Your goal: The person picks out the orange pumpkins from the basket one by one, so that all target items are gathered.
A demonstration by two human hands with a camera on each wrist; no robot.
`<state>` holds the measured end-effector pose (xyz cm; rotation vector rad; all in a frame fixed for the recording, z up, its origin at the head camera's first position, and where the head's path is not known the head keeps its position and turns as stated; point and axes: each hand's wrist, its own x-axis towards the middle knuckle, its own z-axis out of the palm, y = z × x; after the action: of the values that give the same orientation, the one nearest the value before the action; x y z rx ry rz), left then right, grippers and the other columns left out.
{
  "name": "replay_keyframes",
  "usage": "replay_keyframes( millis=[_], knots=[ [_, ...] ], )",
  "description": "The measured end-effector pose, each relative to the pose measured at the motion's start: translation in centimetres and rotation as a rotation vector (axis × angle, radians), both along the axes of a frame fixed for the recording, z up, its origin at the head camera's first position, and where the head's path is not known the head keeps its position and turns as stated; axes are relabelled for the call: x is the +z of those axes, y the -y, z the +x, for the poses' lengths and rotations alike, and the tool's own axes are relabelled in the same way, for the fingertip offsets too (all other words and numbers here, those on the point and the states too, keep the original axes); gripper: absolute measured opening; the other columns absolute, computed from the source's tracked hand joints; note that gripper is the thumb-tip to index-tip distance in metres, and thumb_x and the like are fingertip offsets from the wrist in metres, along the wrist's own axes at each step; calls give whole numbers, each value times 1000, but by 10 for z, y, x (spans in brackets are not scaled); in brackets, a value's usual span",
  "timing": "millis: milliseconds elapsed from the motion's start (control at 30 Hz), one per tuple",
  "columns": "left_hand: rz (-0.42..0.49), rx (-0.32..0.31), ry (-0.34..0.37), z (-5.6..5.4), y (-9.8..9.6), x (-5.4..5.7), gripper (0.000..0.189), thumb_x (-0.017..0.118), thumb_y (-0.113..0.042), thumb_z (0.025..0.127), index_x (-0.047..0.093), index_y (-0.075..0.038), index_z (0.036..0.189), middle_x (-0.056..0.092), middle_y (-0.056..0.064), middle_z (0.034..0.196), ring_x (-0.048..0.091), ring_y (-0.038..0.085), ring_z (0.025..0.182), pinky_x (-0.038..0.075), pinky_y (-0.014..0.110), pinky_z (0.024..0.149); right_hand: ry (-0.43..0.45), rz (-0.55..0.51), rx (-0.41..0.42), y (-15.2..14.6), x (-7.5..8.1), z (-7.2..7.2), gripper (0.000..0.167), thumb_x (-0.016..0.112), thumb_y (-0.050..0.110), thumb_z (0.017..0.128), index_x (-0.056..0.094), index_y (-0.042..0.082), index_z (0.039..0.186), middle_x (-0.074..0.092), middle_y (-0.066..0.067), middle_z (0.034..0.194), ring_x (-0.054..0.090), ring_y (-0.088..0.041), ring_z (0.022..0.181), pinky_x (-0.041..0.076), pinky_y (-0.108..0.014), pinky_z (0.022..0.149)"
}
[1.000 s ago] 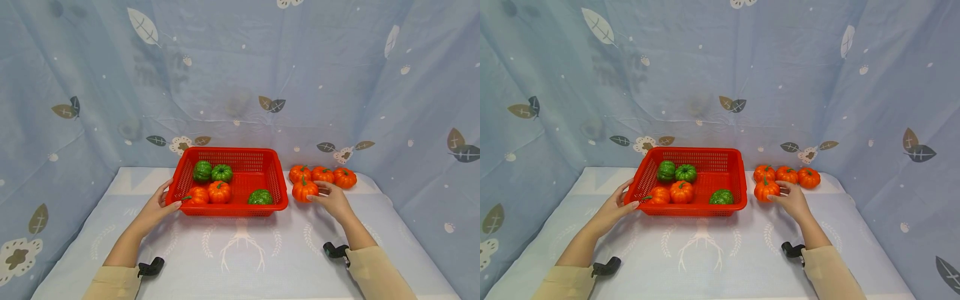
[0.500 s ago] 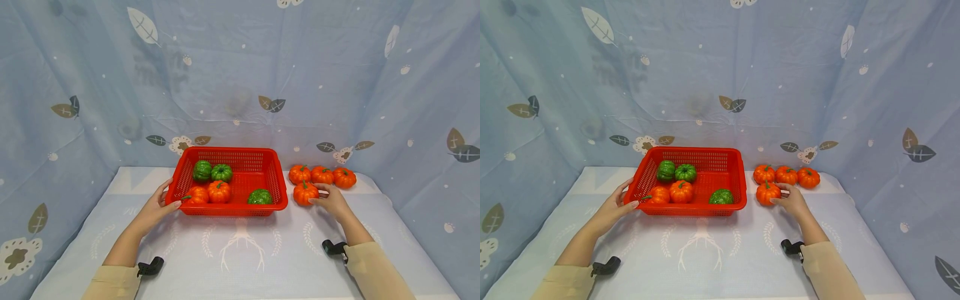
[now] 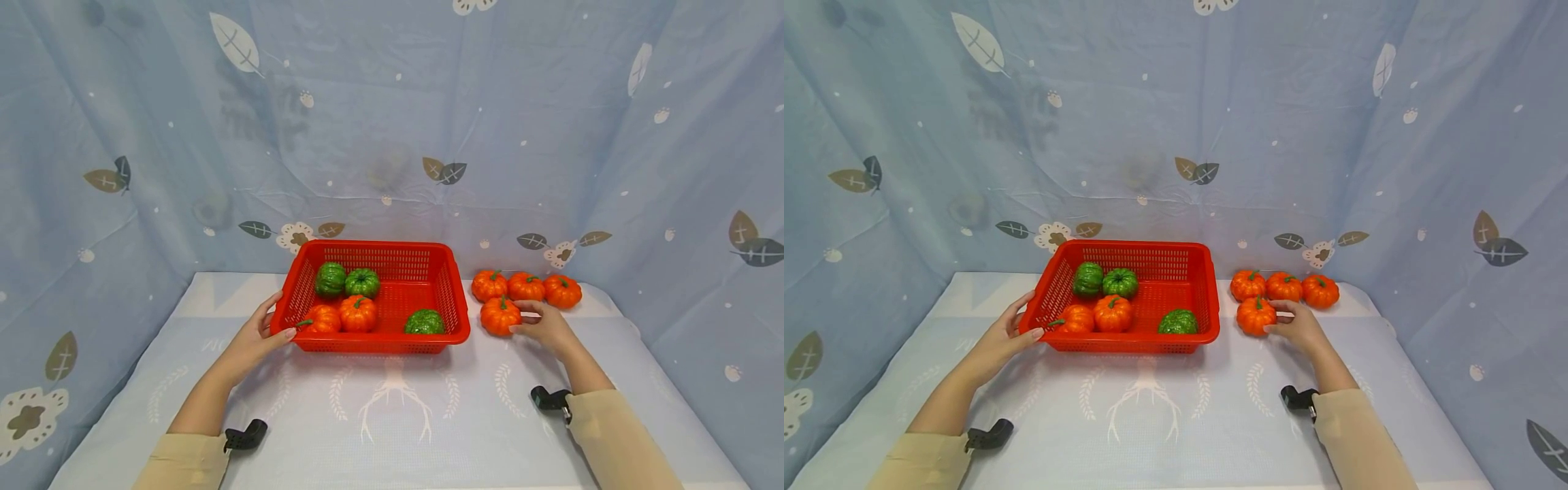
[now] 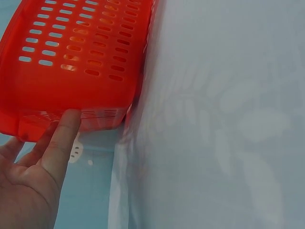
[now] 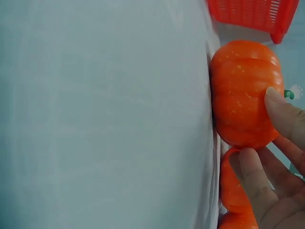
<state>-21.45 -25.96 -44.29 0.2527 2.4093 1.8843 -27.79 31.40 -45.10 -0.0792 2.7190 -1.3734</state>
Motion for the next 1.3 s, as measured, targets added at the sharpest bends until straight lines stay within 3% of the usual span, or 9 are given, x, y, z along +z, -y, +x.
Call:
replay_keyframes(
  millis=[400,667,933,1300],
  knots=[
    [30,-17,-9,-2,0,-1,89,68,-15,95,10,-18,162,33,26,154,43,45,135,51,21,91,10,-11,2,-3,-1,-5,65,77,14,88,48,-3,144,48,-27,144,54,-44,124,53,-44,96],
    [54,-27,-13,-3,-1,-3,89,68,-14,95,10,-18,162,33,27,154,42,46,134,52,21,89,-14,-25,2,-2,6,1,63,76,8,88,48,-5,143,49,-28,143,54,-45,126,55,-40,93],
    [46,-19,-8,-2,0,-1,90,69,-16,95,9,-18,162,31,26,156,41,46,136,51,20,89,-50,-38,-53,2,22,13,57,74,20,93,52,-2,141,51,-26,142,53,-43,126,55,-36,92],
    [41,-19,-1,-1,1,-1,90,68,-17,95,8,-18,162,31,26,156,40,45,137,51,20,90,-175,-4,-95,36,58,38,46,63,29,100,58,0,135,60,-22,132,53,-40,123,48,-55,99]
  ],
)
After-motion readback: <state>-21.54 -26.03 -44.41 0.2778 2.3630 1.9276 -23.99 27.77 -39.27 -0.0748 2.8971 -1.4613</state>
